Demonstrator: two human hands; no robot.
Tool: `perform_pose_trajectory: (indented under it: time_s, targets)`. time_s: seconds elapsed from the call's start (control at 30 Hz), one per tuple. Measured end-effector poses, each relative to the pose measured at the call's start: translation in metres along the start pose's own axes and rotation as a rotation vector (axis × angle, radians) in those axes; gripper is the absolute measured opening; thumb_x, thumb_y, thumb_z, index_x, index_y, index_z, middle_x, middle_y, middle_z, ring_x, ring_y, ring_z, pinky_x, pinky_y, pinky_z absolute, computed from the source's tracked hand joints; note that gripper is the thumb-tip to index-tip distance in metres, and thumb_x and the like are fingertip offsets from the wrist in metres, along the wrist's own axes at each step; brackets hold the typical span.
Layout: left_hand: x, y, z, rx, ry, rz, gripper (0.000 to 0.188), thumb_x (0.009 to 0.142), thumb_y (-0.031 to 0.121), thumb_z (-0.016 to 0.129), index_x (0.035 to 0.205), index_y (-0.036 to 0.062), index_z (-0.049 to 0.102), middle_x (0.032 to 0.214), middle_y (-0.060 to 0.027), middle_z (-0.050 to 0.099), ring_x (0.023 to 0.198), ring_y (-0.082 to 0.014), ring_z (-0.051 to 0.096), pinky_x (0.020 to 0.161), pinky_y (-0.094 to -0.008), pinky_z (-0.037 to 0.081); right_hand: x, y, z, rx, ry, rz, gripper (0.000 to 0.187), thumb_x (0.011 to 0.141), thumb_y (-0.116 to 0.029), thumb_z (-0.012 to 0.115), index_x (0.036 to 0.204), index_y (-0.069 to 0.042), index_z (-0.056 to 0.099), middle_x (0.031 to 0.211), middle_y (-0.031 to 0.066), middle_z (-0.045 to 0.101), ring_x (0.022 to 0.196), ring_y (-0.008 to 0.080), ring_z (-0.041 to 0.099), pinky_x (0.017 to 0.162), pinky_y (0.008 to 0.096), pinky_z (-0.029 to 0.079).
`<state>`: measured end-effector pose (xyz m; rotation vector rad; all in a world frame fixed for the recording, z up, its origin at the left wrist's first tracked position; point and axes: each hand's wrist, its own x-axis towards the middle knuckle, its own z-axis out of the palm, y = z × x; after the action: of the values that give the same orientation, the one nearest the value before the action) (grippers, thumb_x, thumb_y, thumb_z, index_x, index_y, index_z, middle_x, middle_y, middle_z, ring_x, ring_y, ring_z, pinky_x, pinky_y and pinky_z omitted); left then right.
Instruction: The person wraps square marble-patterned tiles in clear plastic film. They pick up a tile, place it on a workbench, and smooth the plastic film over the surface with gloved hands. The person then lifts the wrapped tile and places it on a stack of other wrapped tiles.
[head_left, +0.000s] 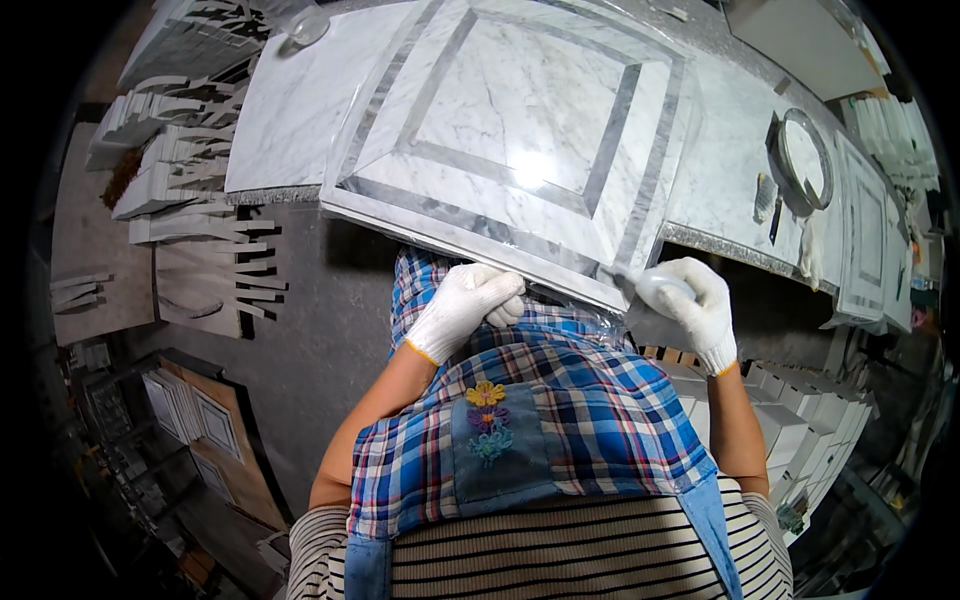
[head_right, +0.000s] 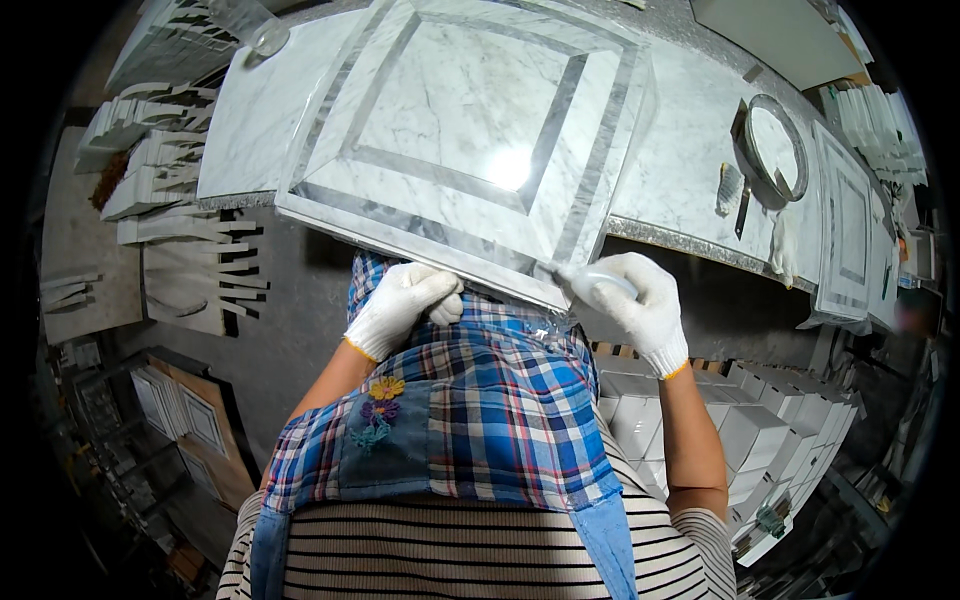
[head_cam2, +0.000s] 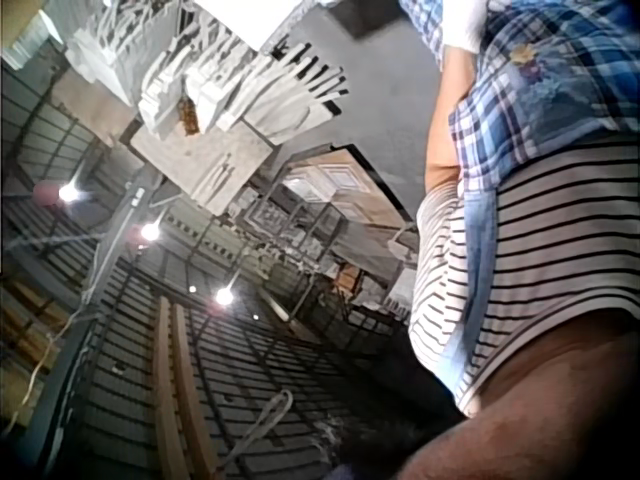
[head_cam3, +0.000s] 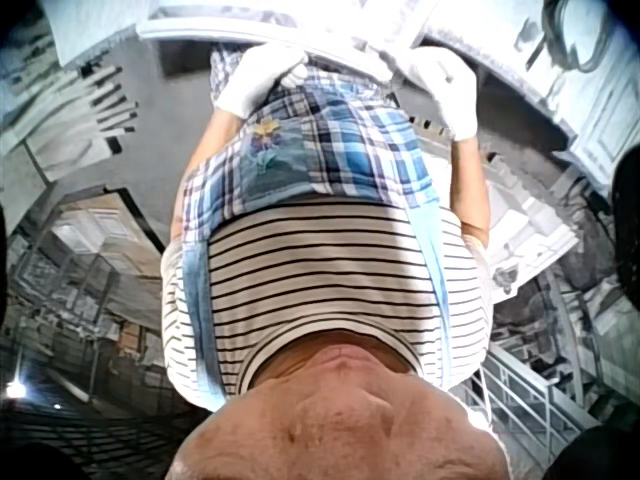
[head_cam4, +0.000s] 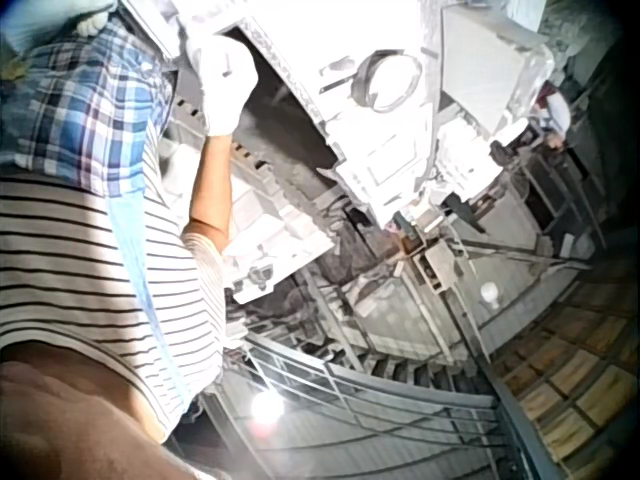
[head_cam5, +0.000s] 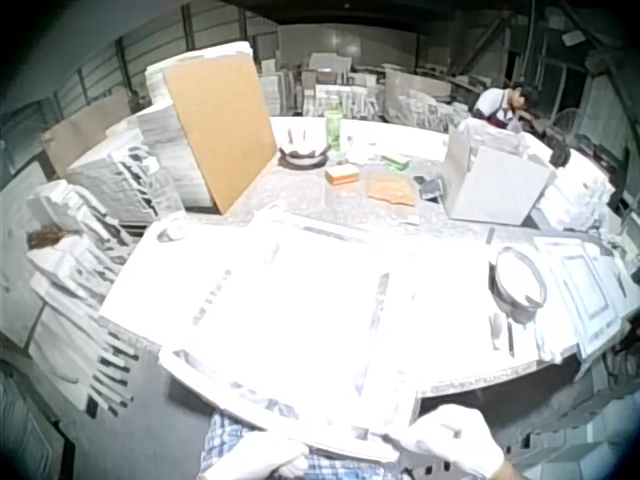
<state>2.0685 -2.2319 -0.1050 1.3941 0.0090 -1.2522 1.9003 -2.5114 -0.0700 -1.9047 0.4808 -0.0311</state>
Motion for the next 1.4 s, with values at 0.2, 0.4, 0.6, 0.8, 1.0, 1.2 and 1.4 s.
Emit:
perform_pose_trajectory:
  time_s: [0.2,0.4,0.6,0.8,1.0,1.2,1.4]
  targets:
    - [0.003,-0.005,0.002,-0.045,0.043,0.003,0.023,0.099,0.015,0.060,0.091,-0.0058,0.066,0.074,-0.0093,0.067,0.061,-0.0109,0.056,0.059,-0.0247,0.047,-0.001,0.011,0.006,0.166,0.089,0.088,0.033,0.087,-0.022,0.069,0.108,0.003,0.069,0.101,0.0073,0.068,0.093,0.0139,0.062,0.084,0.0280,0.049]
    - [0.003,-0.008,0.013,-0.128,0.122,0.024,0.020,0.095,0.014,0.062,0.081,0.0001,0.067,0.068,-0.0026,0.062,0.056,-0.0070,0.050,0.053,-0.0227,0.040,-0.001,0.010,0.012,0.174,0.109,0.104,0.034,0.088,-0.022,0.069,0.110,0.004,0.069,0.103,0.0072,0.068,0.094,0.0139,0.062,0.085,0.0278,0.049]
    - [0.004,-0.010,0.012,-0.195,0.084,0.024,0.020,0.095,0.013,0.061,0.079,0.0020,0.064,0.065,-0.0002,0.057,0.056,-0.0058,0.046,0.052,-0.0217,0.037,0.003,0.010,0.017,0.189,0.108,0.096,0.035,0.089,-0.023,0.069,0.111,0.004,0.069,0.104,0.0071,0.068,0.094,0.0138,0.062,0.084,0.0285,0.050]
    - [0.011,-0.018,0.002,-0.223,-0.011,-0.001,0.023,0.099,0.012,0.056,0.078,0.0020,0.058,0.068,-0.0012,0.052,0.058,-0.0083,0.043,0.054,-0.0230,0.035,0.004,0.006,0.021,0.205,0.091,0.100,0.033,0.089,-0.020,0.069,0.112,0.004,0.069,0.102,0.0069,0.068,0.092,0.0129,0.062,0.082,0.0280,0.051]
    - [0.006,-0.013,0.010,-0.140,0.089,0.036,0.022,0.099,0.013,0.056,0.084,-0.0027,0.063,0.070,-0.0065,0.060,0.060,-0.0116,0.051,0.056,-0.0245,0.041,0.004,0.006,0.022,0.191,0.125,0.094,0.032,0.089,-0.019,0.068,0.113,0.003,0.069,0.103,0.0070,0.068,0.092,0.0125,0.062,0.082,0.0276,0.051]
    - [0.004,-0.014,0.010,-0.155,0.088,0.067,0.023,0.099,0.012,0.057,0.089,-0.0068,0.066,0.076,-0.0117,0.068,0.064,-0.0149,0.061,0.062,-0.0273,0.050,0.003,0.004,0.021,0.217,0.179,0.088,0.032,0.090,-0.017,0.067,0.115,0.003,0.069,0.102,0.0059,0.069,0.092,0.0118,0.061,0.084,0.0271,0.050]
    - [0.003,-0.017,0.010,-0.083,0.074,0.189,0.026,0.096,0.019,0.065,0.084,-0.0043,0.069,0.076,-0.0098,0.068,0.066,-0.0134,0.062,0.064,-0.0259,0.051,0.008,0.014,0.023,0.306,0.280,0.088,0.032,0.092,-0.016,0.063,0.117,0.003,0.068,0.102,0.0040,0.069,0.090,0.0105,0.060,0.083,0.0260,0.049]
